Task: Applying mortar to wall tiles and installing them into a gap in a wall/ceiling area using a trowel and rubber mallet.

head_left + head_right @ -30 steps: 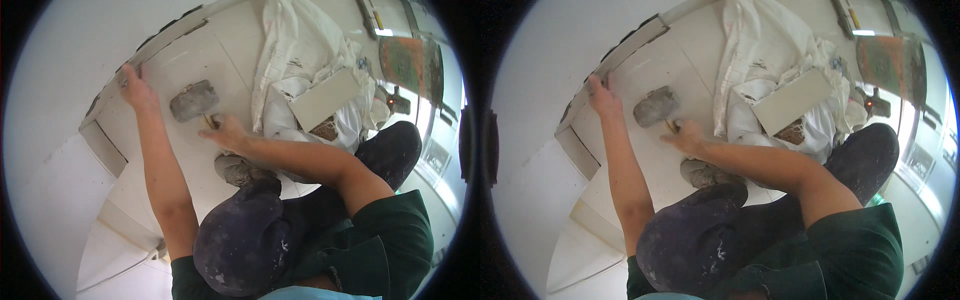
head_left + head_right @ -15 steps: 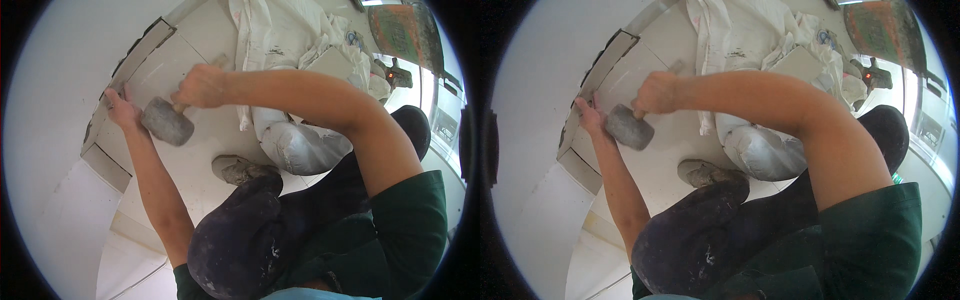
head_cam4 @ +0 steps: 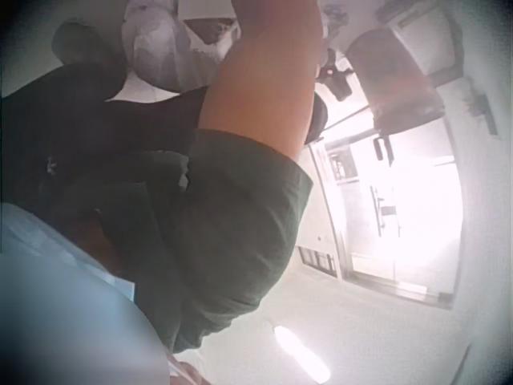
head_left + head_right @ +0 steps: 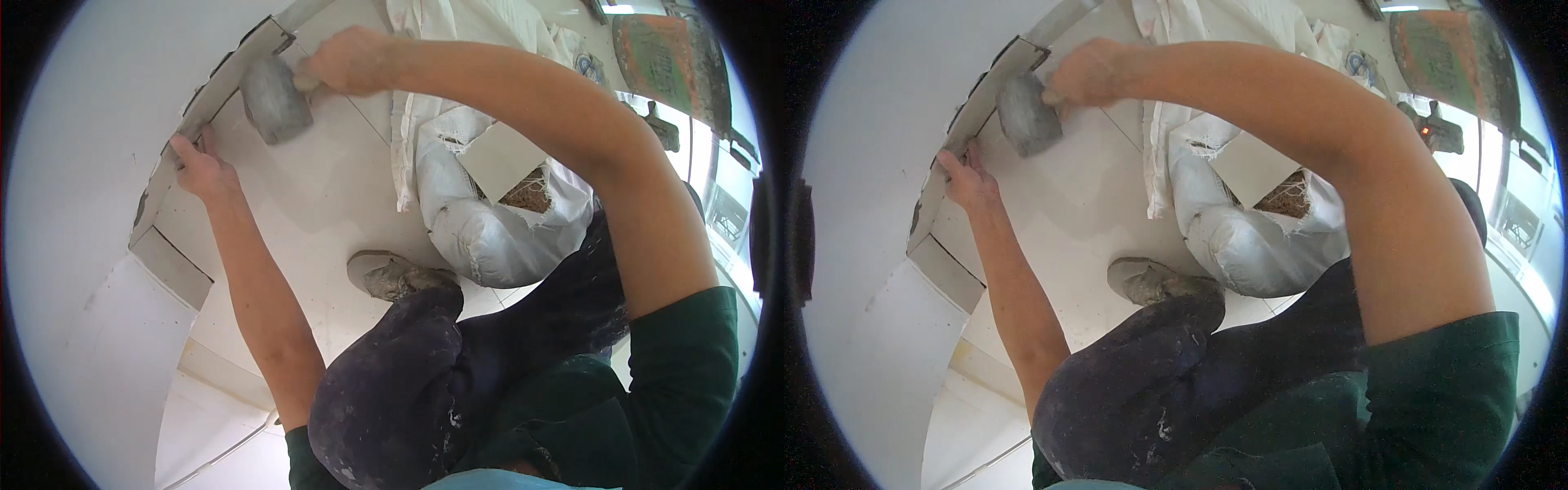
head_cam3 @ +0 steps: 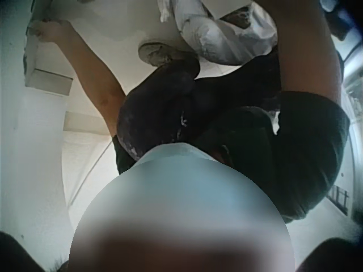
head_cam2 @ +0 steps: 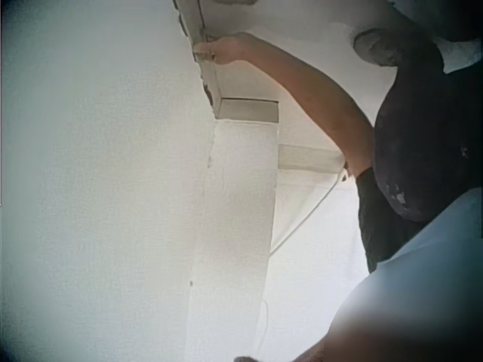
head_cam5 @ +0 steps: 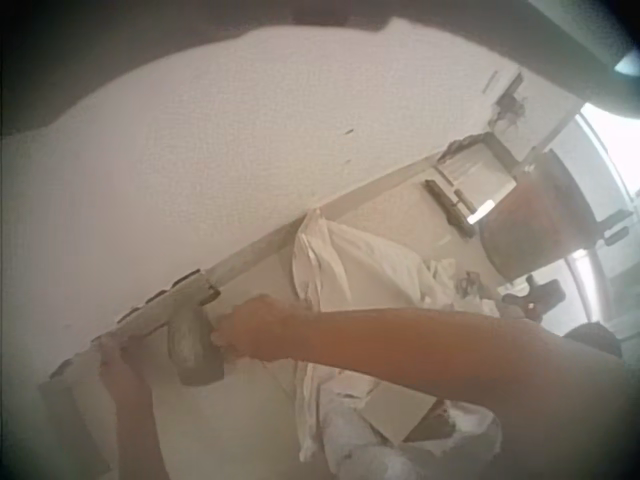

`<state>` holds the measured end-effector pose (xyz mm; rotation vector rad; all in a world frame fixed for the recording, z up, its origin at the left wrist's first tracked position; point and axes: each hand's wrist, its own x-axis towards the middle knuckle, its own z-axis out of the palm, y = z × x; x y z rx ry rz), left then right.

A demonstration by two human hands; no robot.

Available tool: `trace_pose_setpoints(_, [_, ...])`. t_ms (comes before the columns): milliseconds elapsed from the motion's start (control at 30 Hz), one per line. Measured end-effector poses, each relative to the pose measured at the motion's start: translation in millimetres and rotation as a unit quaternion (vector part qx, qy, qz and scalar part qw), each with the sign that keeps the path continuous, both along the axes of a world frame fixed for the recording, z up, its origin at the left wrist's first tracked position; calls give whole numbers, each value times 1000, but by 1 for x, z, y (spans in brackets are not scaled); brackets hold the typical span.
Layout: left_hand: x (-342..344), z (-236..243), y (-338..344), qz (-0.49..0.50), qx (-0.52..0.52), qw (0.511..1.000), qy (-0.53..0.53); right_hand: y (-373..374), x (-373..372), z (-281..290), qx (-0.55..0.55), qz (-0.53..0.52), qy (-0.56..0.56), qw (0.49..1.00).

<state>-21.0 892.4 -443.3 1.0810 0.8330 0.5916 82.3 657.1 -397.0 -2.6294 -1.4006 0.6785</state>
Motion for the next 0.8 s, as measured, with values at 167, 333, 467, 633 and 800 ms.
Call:
trace_pose_setpoints(167, [1, -4, 0, 9, -3, 1000, -7, -1, -1, 0, 29, 63, 12, 998])
trace_pose_setpoints(333, [2, -6, -2, 20, 34, 999, 2, 3, 5, -2, 2, 94, 35, 995])
trace_pose_setpoints(467, [1, -7, -3, 15, 24, 1000, -12, 4, 4, -3, 55, 69, 16, 996])
trace_pose_setpoints(633, [2, -6, -3, 23, 18, 1000, 4, 5, 5, -5, -30, 104, 19, 994])
trace_pose_setpoints(800, [3, -4, -6, 7, 28, 1000, -11, 1, 11, -3, 33, 48, 19, 998])
